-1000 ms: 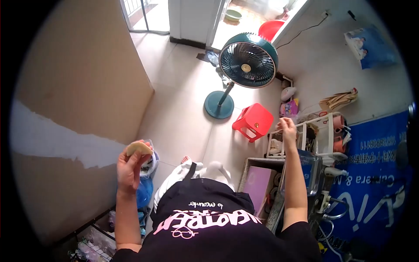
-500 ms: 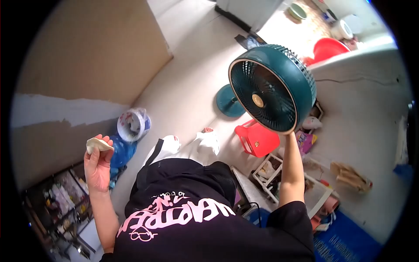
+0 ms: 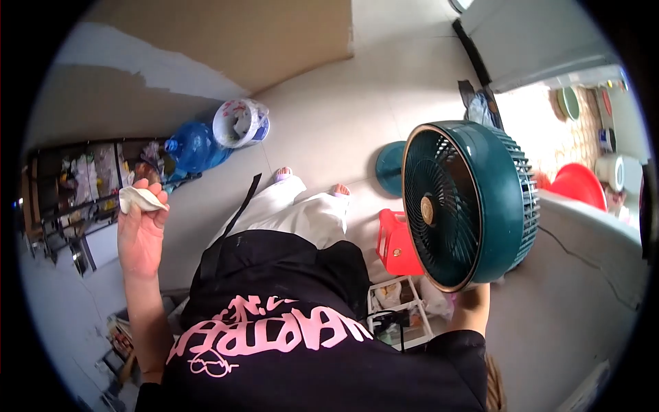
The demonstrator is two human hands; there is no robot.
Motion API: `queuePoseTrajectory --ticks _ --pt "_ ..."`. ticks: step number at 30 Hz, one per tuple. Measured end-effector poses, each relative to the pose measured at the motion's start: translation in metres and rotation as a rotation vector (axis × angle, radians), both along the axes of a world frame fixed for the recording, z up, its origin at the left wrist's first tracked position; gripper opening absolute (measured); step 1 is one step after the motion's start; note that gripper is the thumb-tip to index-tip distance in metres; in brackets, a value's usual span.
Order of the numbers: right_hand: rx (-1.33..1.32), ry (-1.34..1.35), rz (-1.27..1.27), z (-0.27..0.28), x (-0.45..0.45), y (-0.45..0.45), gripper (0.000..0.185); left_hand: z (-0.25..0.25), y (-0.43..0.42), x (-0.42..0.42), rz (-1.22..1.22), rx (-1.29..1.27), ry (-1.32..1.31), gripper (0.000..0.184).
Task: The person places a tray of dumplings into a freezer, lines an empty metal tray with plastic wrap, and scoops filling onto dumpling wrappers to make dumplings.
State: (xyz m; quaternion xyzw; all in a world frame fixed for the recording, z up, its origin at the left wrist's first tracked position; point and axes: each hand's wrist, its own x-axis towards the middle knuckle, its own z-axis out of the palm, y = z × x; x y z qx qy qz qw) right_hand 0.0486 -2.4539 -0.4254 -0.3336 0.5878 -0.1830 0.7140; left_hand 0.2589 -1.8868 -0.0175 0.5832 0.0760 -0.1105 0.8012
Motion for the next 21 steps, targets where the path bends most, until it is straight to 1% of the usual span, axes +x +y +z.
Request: queuePoseTrajectory --ticks 1,2,4,5,6,8,10,12,13,15,19,21 --pt "0.005 -0.009 0.025 0.010 0.001 0.008 0.019 0.000 0.000 -0.005 0.015 0.013 0.000 0.039" --pt "-0.007 -0.010 0.058 0.034 -0.002 0.020 0.019 -0.002 -0.001 -0.008 0.043 0.019 -0.004 0.039" --pt "0.006 -0.017 0.108 0.040 0.005 0.039 0.019 -0.003 -0.002 -0.014 0.080 -0.013 0.070 0.039" --pt "0.012 -0.013 0.138 0.041 0.007 0.043 0.019 -0.004 -0.005 -0.017 0.120 0.021 0.084 0.040" --pt "0.019 -0.008 0.161 0.039 0.007 0.045 0.019 -0.005 -0.006 -0.019 0.140 0.033 0.092 0.040" --pt "0.035 0.008 0.187 0.032 0.000 0.041 0.019 -0.005 -0.008 -0.023 0.106 -0.014 0.098 0.041" --pt "0.051 0.022 0.208 0.020 -0.004 0.037 0.019 -0.004 -0.007 -0.025 0.102 0.010 0.094 0.042" --pt "0.067 0.044 0.216 0.005 -0.011 0.029 0.019 -0.003 -0.008 -0.025 0.109 0.024 0.103 0.042" --pt "0.084 0.056 0.220 -0.016 -0.011 0.028 0.019 -0.004 -0.008 -0.025 0.110 0.027 0.105 0.042" --pt "0.098 0.107 0.200 -0.027 -0.036 0.007 0.018 -0.006 -0.007 -0.026 0.155 0.051 0.128 0.042" --pt "0.102 0.155 0.186 -0.033 -0.057 -0.005 0.018 -0.008 -0.007 -0.024 0.130 0.040 0.141 0.042" --pt "0.099 0.173 0.176 -0.027 -0.065 -0.008 0.018 -0.008 -0.006 -0.025 0.120 0.055 0.129 0.043"
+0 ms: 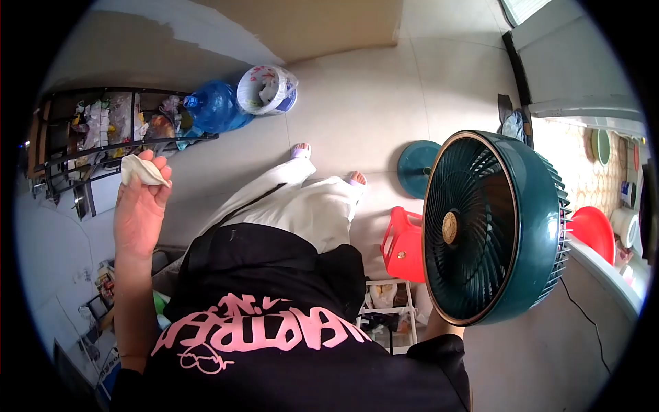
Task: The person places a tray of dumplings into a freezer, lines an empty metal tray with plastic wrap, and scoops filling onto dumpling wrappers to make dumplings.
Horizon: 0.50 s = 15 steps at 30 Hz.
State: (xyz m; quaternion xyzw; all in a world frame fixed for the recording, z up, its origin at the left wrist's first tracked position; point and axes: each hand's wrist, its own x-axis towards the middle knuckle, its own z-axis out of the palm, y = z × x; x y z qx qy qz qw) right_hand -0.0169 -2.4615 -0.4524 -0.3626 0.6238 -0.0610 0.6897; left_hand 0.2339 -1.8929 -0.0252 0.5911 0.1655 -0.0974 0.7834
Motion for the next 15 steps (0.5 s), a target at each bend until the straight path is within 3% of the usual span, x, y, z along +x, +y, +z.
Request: queuePoseTrajectory --ticks 15 --pt "0.022 0.064 0.002 0.015 -0.021 0.001 0.018 0.001 -0.002 0.004 0.028 -0.039 -0.005 0.043"
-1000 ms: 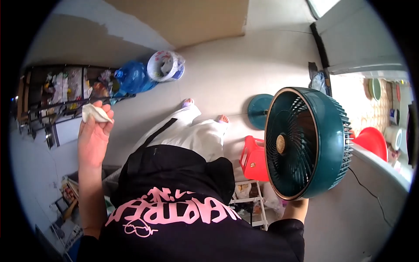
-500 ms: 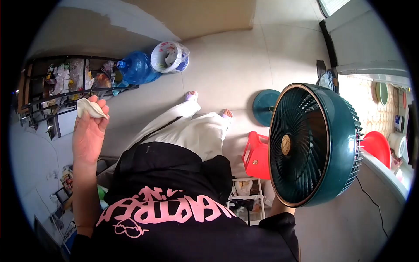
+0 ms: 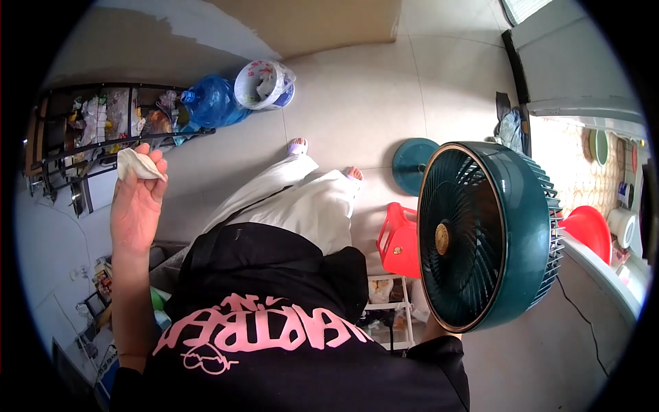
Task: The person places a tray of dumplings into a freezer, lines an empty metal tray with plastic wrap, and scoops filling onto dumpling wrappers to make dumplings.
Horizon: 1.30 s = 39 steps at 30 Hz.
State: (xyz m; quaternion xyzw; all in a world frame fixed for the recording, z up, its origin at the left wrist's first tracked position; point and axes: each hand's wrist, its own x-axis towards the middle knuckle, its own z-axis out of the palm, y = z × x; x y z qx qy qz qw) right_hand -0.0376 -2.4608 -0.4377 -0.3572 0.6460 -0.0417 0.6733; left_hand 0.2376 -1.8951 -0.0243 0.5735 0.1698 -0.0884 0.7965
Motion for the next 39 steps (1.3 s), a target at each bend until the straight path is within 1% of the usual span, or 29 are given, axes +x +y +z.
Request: queuePoseTrajectory --ticks 18,28,36,39 --pt "0.037 -0.003 -0.008 -0.002 -0.002 -0.002 0.018 0.001 -0.024 0.016 -0.072 0.055 -0.004 0.048" --pt "0.035 0.005 0.012 0.002 0.003 0.001 0.017 0.000 -0.017 0.014 -0.073 0.051 -0.002 0.048" --pt "0.029 0.020 0.052 0.006 0.012 0.005 0.017 -0.002 -0.005 0.010 -0.086 -0.011 -0.007 0.045" --pt "0.026 0.026 0.074 0.007 0.016 0.005 0.017 -0.004 0.005 0.007 -0.058 -0.002 -0.002 0.044"
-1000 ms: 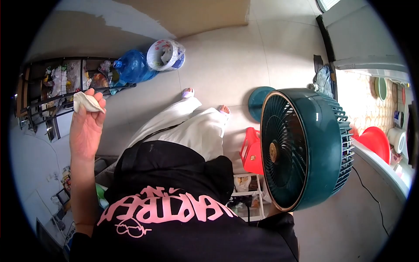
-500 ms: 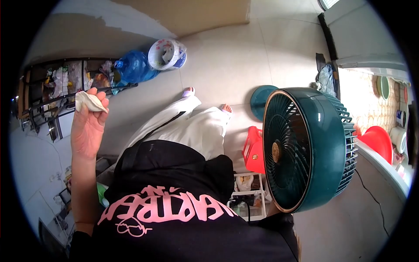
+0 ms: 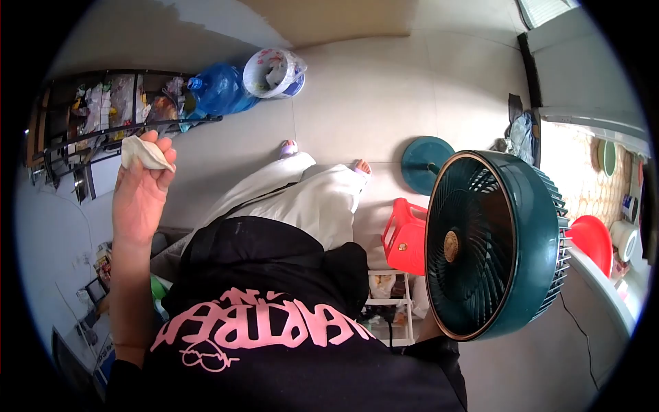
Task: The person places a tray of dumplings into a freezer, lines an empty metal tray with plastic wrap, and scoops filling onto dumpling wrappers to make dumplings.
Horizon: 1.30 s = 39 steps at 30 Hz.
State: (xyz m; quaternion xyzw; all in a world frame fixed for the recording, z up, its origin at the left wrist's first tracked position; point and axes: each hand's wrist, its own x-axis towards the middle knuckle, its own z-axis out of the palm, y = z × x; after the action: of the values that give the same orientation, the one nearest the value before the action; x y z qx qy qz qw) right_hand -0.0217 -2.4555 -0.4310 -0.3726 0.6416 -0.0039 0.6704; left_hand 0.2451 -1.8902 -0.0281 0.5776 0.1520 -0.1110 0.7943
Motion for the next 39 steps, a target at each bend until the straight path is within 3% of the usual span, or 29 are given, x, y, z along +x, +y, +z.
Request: queuePoseTrajectory --ticks 10,17,20,21,24,26,27,29,31,33,36,39 --pt "-0.008 -0.002 0.054 -0.001 0.007 0.006 0.017 -0.002 0.003 -0.009 0.006 -0.023 0.011 0.045" --pt "0.061 0.029 0.216 -0.004 0.003 0.045 0.017 -0.006 0.020 -0.024 0.012 -0.199 -0.116 0.042" --pt "0.078 0.098 0.465 -0.017 -0.005 0.073 0.017 -0.001 0.050 -0.032 0.057 -0.225 -0.185 0.042" --pt "-0.147 0.169 0.798 -0.047 -0.016 0.069 0.019 0.001 0.063 -0.035 0.085 -0.246 -0.222 0.042" --pt "-0.040 0.117 0.882 -0.026 0.026 0.119 0.023 -0.001 0.105 -0.047 0.182 -0.282 -0.315 0.041" --pt "-0.189 0.033 1.264 0.028 0.092 0.178 0.028 -0.008 0.134 -0.055 0.282 -0.282 -0.351 0.037" --pt "-0.555 -0.040 1.611 0.053 0.129 0.209 0.028 -0.012 0.147 -0.059 0.312 -0.283 -0.366 0.035" --pt "-0.496 -0.330 1.465 0.105 0.201 0.288 0.027 -0.013 0.168 -0.062 0.336 -0.231 -0.425 0.032" --pt "-0.514 -0.555 1.395 0.200 0.266 0.399 0.018 -0.009 0.196 -0.070 0.389 -0.109 -0.352 0.031" --pt "-0.497 -0.907 1.386 0.302 0.296 0.518 0.016 -0.008 0.229 -0.081 0.379 0.044 -0.445 0.028" --pt "-0.415 -1.287 1.571 0.406 0.289 0.660 0.013 0.001 0.276 -0.105 0.452 0.060 -0.508 0.028" --pt "-0.372 -1.610 1.793 0.450 0.261 0.777 0.023 0.004 0.327 -0.136 0.493 0.176 -0.386 0.029"
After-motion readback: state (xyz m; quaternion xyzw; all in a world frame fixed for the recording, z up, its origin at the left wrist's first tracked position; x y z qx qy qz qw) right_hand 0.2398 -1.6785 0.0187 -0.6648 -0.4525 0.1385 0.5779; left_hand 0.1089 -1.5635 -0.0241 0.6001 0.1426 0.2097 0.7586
